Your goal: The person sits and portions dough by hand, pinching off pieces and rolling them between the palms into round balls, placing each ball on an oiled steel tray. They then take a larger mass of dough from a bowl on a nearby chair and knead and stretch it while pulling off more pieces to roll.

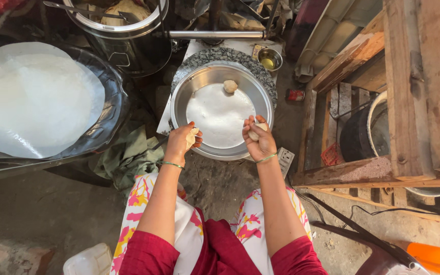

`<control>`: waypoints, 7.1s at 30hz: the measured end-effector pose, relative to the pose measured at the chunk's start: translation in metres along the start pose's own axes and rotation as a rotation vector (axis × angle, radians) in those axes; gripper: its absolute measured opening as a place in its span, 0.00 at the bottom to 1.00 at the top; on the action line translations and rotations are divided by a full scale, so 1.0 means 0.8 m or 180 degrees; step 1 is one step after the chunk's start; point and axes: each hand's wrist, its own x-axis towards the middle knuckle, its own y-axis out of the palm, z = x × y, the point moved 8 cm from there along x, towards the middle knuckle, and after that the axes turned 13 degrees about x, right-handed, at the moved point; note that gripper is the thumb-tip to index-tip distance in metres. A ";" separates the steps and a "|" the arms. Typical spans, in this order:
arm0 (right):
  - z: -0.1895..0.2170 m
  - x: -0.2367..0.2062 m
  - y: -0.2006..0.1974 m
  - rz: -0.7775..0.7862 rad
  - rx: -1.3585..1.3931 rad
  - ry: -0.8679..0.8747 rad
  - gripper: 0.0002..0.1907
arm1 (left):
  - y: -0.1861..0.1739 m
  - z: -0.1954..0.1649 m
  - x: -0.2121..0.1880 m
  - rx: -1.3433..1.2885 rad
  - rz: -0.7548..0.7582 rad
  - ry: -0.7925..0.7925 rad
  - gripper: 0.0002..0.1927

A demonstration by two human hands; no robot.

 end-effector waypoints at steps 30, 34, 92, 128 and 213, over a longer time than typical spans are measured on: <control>-0.029 -0.011 0.004 -0.0143 -0.0094 0.0562 0.23 | 0.023 -0.022 -0.020 -0.0060 0.0184 0.0018 0.16; -0.033 -0.004 -0.012 -0.0336 -0.0107 0.0435 0.07 | 0.023 -0.026 -0.028 -0.0198 0.0142 -0.0117 0.13; 0.398 -0.792 -0.369 -0.3768 -0.8156 0.0871 0.06 | 0.002 0.119 -0.096 0.0503 0.0140 -0.0656 0.14; -0.055 -0.353 0.053 0.0260 -0.3460 -0.1353 0.09 | 0.107 0.062 -0.258 -0.1490 0.1093 0.0328 0.20; -0.134 -0.251 -0.047 -0.1504 -0.0199 0.1032 0.23 | 0.036 0.112 -0.189 -0.0839 -0.0635 -0.0913 0.53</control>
